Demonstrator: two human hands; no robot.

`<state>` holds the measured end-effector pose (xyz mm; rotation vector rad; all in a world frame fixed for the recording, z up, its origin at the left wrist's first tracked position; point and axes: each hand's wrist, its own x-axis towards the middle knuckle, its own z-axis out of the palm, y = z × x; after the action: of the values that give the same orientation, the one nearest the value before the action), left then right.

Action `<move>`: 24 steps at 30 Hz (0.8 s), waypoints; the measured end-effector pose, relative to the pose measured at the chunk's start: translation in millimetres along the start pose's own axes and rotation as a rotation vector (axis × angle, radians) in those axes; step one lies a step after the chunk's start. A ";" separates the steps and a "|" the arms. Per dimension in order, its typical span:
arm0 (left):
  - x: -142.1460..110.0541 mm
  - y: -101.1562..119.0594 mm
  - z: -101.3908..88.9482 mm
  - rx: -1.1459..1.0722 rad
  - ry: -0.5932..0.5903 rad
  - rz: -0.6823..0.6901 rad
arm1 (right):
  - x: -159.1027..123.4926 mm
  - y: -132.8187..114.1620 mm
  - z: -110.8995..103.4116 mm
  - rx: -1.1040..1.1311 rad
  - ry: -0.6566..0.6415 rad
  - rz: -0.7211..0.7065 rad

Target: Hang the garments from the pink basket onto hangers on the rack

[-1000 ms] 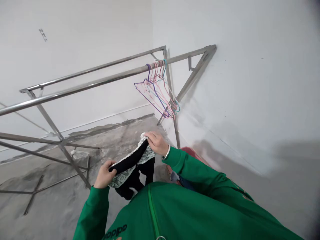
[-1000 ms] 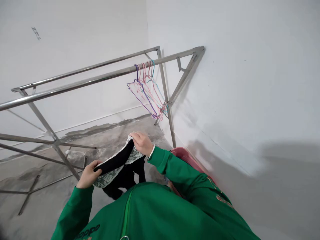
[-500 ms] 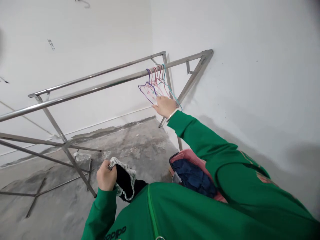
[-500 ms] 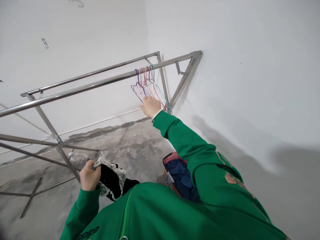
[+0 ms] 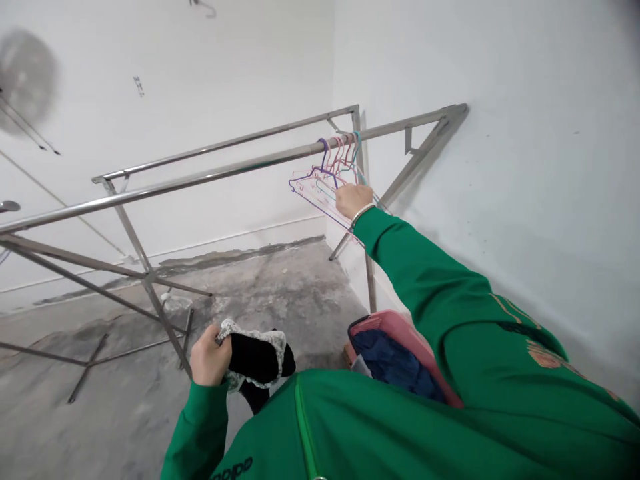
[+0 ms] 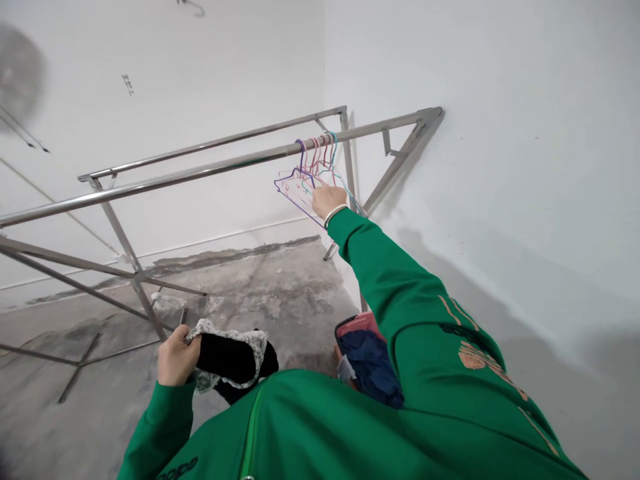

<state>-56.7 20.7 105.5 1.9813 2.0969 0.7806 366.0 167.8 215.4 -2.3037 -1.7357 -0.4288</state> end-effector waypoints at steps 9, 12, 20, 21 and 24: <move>15.1 4.9 5.8 -0.003 -0.072 0.044 | -9.2 -7.3 0.5 0.128 0.136 -0.054; 18.4 5.3 10.1 -0.009 -0.070 0.060 | -8.1 -11.2 -4.2 0.229 0.182 -0.041; 31.0 18.3 8.9 0.030 -0.027 0.033 | -96.0 -13.5 45.6 0.846 0.463 -0.269; 33.8 19.1 7.6 0.037 -0.013 0.026 | -120.0 -18.6 56.5 0.983 0.462 -0.264; 44.5 18.3 4.6 0.056 0.030 0.045 | -188.2 -38.9 79.1 1.372 0.242 -0.177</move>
<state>-43.6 64.6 120.6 2.0649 2.1199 0.7718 287.7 37.6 73.7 -1.0601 -1.3604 0.3774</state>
